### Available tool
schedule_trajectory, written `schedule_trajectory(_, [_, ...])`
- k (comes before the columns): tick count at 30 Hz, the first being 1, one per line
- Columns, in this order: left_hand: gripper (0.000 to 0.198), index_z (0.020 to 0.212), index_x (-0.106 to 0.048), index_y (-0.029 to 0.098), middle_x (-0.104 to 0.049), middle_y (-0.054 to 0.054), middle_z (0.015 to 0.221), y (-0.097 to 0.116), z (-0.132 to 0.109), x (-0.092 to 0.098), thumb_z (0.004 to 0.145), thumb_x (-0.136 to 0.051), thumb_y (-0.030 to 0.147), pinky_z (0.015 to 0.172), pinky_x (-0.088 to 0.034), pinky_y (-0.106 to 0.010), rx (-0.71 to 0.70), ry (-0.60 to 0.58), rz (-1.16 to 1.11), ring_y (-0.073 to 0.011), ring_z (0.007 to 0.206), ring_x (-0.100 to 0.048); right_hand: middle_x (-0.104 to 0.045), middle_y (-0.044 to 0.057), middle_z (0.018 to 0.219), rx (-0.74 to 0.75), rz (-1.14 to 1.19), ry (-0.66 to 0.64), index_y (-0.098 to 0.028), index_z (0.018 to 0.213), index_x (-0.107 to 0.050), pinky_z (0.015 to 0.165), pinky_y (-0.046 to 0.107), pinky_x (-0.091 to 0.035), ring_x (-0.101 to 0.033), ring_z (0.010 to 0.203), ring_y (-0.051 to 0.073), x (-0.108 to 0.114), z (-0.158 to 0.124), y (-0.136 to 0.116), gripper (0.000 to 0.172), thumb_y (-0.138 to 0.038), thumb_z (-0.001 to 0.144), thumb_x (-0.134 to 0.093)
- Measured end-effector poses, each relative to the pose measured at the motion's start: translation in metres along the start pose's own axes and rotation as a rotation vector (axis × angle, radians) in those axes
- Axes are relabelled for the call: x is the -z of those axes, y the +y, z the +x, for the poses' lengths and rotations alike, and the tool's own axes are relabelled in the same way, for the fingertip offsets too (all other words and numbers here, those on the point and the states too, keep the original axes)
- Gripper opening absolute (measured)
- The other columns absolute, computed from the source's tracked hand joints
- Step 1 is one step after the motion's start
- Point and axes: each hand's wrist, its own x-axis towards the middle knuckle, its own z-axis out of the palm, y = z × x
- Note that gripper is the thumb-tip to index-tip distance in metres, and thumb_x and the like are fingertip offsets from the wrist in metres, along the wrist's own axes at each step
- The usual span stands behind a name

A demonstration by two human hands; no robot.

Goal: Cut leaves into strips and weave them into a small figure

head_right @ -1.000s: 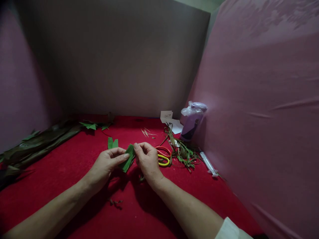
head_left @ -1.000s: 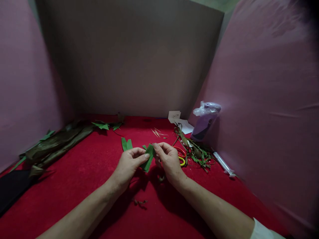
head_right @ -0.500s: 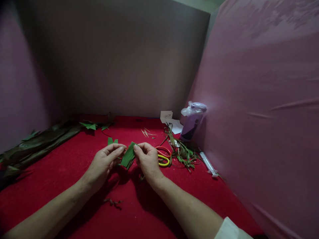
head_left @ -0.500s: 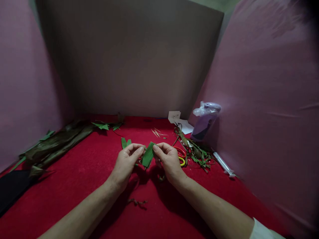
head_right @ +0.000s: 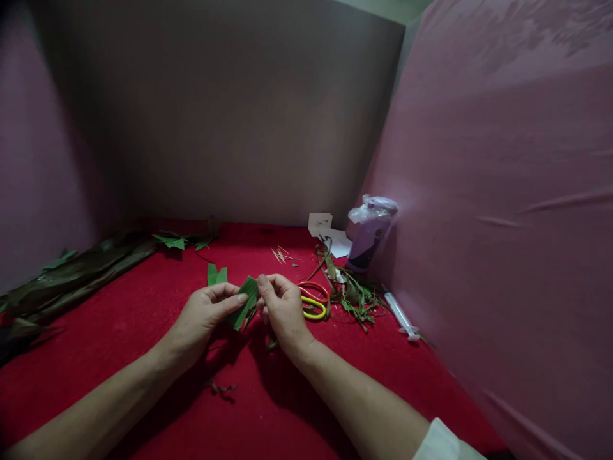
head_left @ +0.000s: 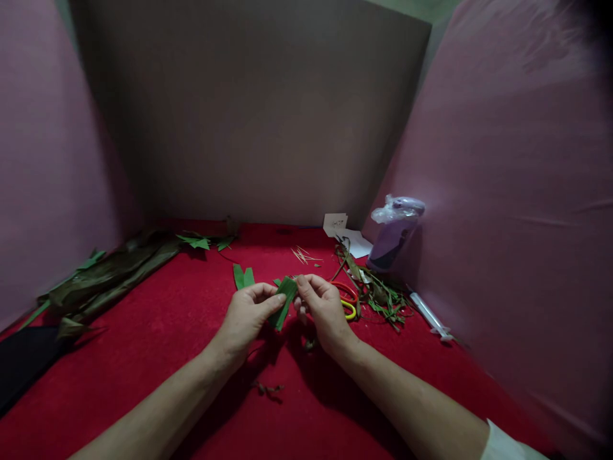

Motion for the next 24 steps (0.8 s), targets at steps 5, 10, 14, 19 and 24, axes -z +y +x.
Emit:
schedule_trajectory(5, [0.016, 0.068, -0.06, 0.013, -0.059, 0.001, 0.058, 0.003, -0.002, -0.001, 0.065, -0.07, 0.026, 0.05, -0.038, -0.02, -0.004, -0.002, 0.012, -0.0076, 0.05, -0.049, -0.045, -0.008, 0.05, 0.008, 0.004, 0.001, -0.015, 0.071, -0.053, 0.034, 0.015, -0.027, -0.035, 0.036, 0.004, 0.0, 0.001, 0.0, 0.029, -0.043, 0.075, -0.062])
schedule_trajectory(10, [0.017, 0.067, -0.06, 0.014, -0.056, 0.003, 0.056, 0.005, -0.004, -0.002, 0.065, -0.071, 0.026, 0.048, -0.036, -0.018, 0.008, -0.015, -0.003, -0.006, 0.049, -0.046, -0.043, -0.008, 0.046, 0.03, 0.002, 0.0, -0.015, 0.067, -0.052, 0.035, 0.016, -0.026, -0.033, 0.037, 0.004, -0.001, 0.0, -0.002, 0.026, -0.037, 0.073, -0.065])
schedule_trajectory(14, [0.02, 0.071, -0.061, 0.014, -0.058, 0.002, 0.061, 0.007, -0.004, -0.002, 0.07, -0.068, 0.032, 0.05, -0.039, -0.019, 0.007, -0.033, -0.021, -0.0065, 0.052, -0.049, -0.043, -0.008, 0.047, 0.036, 0.007, 0.012, -0.015, 0.066, -0.053, 0.035, 0.017, -0.025, -0.033, 0.038, 0.005, -0.001, -0.001, -0.004, 0.026, -0.037, 0.072, -0.065])
schedule_trajectory(19, [0.019, 0.072, -0.061, 0.013, -0.06, 0.002, 0.061, 0.006, -0.003, -0.002, 0.067, -0.071, 0.029, 0.05, -0.04, -0.018, 0.023, -0.033, -0.063, -0.0065, 0.051, -0.051, -0.043, -0.007, 0.047, 0.049, -0.019, 0.01, -0.015, 0.067, -0.052, 0.037, 0.017, -0.027, -0.033, 0.039, 0.005, -0.004, -0.003, -0.002, 0.025, -0.037, 0.075, -0.061])
schedule_trajectory(24, [0.015, 0.07, -0.062, 0.013, -0.062, 0.001, 0.057, 0.005, 0.0, 0.001, 0.065, -0.072, 0.022, 0.048, -0.041, -0.018, 0.077, 0.009, -0.147, -0.0075, 0.049, -0.054, -0.057, 0.0, 0.067, 0.12, -0.332, 0.003, -0.015, 0.082, -0.056, 0.045, 0.02, -0.037, -0.048, 0.051, 0.009, 0.016, 0.014, -0.025, 0.027, -0.041, 0.082, -0.049])
